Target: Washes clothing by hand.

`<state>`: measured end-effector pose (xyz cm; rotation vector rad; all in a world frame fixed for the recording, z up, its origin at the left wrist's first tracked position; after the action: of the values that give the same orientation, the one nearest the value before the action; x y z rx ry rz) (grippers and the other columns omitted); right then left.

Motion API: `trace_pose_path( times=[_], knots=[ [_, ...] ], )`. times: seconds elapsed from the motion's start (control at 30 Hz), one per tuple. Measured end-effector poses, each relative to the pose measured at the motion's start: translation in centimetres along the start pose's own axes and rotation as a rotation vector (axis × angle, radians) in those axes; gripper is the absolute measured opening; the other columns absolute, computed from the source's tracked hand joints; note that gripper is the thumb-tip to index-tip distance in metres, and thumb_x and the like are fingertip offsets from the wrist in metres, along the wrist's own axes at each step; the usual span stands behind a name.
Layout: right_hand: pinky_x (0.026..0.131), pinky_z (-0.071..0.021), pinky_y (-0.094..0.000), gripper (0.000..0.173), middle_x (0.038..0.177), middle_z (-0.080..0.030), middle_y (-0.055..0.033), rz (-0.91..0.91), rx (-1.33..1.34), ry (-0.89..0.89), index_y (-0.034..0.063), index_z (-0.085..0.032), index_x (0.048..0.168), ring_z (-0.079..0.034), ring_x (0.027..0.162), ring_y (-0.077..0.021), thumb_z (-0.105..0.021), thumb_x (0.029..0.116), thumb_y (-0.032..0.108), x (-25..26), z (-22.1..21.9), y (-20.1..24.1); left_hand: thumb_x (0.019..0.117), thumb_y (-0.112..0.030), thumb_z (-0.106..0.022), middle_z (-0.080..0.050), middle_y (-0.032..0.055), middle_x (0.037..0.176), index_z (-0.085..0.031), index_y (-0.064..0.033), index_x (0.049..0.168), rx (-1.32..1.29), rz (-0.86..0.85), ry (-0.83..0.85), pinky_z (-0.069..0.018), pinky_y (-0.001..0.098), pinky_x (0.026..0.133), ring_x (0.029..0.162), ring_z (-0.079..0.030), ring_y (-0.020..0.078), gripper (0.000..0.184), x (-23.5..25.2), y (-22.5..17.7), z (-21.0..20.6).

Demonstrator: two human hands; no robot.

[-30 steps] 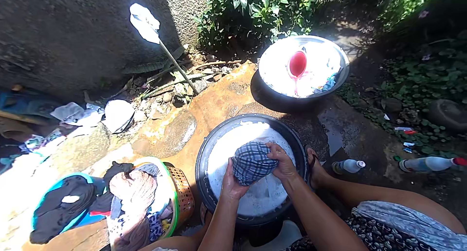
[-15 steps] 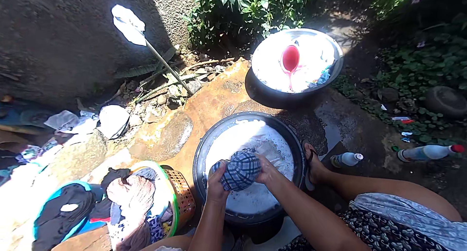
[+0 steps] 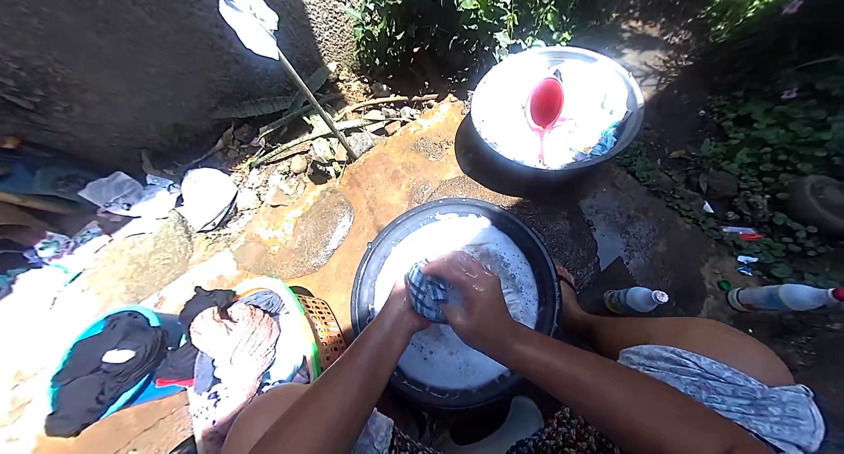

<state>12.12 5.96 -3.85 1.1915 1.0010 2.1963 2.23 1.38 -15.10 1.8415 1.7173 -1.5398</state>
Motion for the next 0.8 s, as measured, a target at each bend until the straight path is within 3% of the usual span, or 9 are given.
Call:
trace_pose_path(
  times=[0.03,0.1,0.17,0.27,0.37,0.43,0.5,0.63,0.8],
  knots=[
    [0.097,-0.0566,-0.0455,0.029,0.114,-0.074,-0.0134,0.103,-0.076,0.046,0.01,-0.079,0.106,-0.069,0.114,-0.029,-0.065,0.0819,0.002,-0.1,-0.2,1.3,0.1111,-0.04,-0.011,-0.062,0.0037,0.075,-0.055,-0.0125,0.099,0.111,0.013,0.06,-0.0545,0.0293,0.06,0.068,-0.063,0.0119,0.054,-0.8,-0.3,-1.3],
    [0.1,-0.0551,-0.0484,0.022,0.112,-0.076,-0.0116,0.255,-0.168,0.177,0.0144,-0.08,0.098,-0.068,0.118,-0.0345,-0.066,0.0851,0.003,-1.3,-0.8,2.7,0.1126,-0.012,-0.015,-0.061,0.0058,0.094,-0.052,0.0015,0.12,0.465,-0.075,0.274,-0.0505,0.0192,0.077,0.084,-0.06,0.0056,0.04,-1.1,-0.4,-3.3],
    [0.101,-0.0542,-0.0507,0.018,0.11,-0.076,-0.0089,0.362,-0.21,0.288,0.0148,-0.079,0.09,-0.067,0.118,-0.0369,-0.064,0.0878,0.004,-3.1,-1.6,2.9,0.1116,-0.01,-0.027,-0.064,0.0118,0.112,-0.052,0.0083,0.133,0.773,-0.166,0.278,-0.049,0.0188,0.089,0.098,-0.062,0.0064,0.038,1.3,1.4,-3.3],
    [0.099,-0.0549,-0.0511,0.019,0.094,-0.075,-0.0056,0.486,-0.247,0.352,0.0143,-0.072,0.078,-0.069,0.111,-0.0341,-0.06,0.0892,0.004,-5.7,-2.8,2.7,0.112,-0.021,-0.034,-0.067,-0.0002,0.09,-0.06,-0.006,0.115,0.752,0.044,0.483,-0.0556,0.0218,0.078,0.083,-0.066,0.0049,0.031,4.5,3.6,-3.3],
    [0.095,-0.0555,-0.0479,0.023,0.082,-0.069,-0.0035,0.563,-0.316,0.4,0.0144,-0.069,0.077,-0.069,0.097,-0.0283,-0.057,0.0953,0.007,-8.0,-4.9,2.5,0.1107,-0.022,-0.04,-0.06,-0.0033,0.076,-0.061,-0.0081,0.103,0.953,0.194,0.485,-0.0534,0.0221,0.066,0.068,-0.061,0.0047,0.026,5.3,4.6,-4.4],
    [0.091,-0.0543,-0.0443,0.023,0.082,-0.068,-0.0036,0.605,-0.402,0.462,0.0126,-0.07,0.08,-0.067,0.089,-0.0252,-0.055,0.0963,0.006,-9.1,-6.6,2.2,0.1087,-0.022,-0.047,-0.064,-0.0005,0.088,-0.067,-0.0048,0.108,1.351,0.092,0.558,-0.0516,0.0232,0.077,0.079,-0.061,0.0041,0.027,5.9,4.5,-5.4],
    [0.084,-0.054,-0.0411,0.022,0.085,-0.069,-0.0037,0.638,-0.472,0.538,0.0108,-0.073,0.083,-0.067,0.087,-0.0236,-0.055,0.0954,0.005,-10.0,-8.1,1.5,0.1087,-0.026,-0.048,-0.068,0.015,0.112,-0.068,0.0027,0.118,1.669,0.043,0.63,-0.0487,0.0388,0.097,0.103,-0.063,0.0183,0.036,6.2,5.1,-6.2],
    [0.081,-0.0556,-0.0419,0.018,0.094,-0.074,-0.0069,0.637,-0.558,0.704,0.0059,-0.075,0.088,-0.07,0.098,-0.0247,-0.058,0.0923,0.001,-12.4,-10.4,-0.4,0.1063,-0.031,-0.049,-0.064,0.0137,0.097,-0.064,0.0038,0.105,1.746,0.158,0.496,-0.0483,0.0428,0.083,0.087,-0.059,0.0204,0.038,7.2,7.5,-5.6],
    [0.089,-0.0584,-0.0451,0.016,0.105,-0.074,-0.0137,0.587,-0.606,0.809,0.0008,-0.076,0.093,-0.071,0.108,-0.0292,-0.06,0.0918,0.001,-14.2,-12.2,-2.1,0.1059,-0.033,-0.047,-0.066,0.0197,0.102,-0.065,0.0043,0.099,1.968,0.13,0.458,-0.0483,0.0543,0.087,0.098,-0.064,0.0318,0.042,8.4,9.2,-5.2]
  ],
)
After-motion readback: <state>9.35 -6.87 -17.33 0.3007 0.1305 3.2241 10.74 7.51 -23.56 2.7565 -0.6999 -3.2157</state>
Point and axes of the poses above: each hand's wrist, its own x-axis towards the middle knuckle, its own z-axis out of the back of the hand, y = z × x, the point moved 9 cm from there along x, towards the middle knuckle
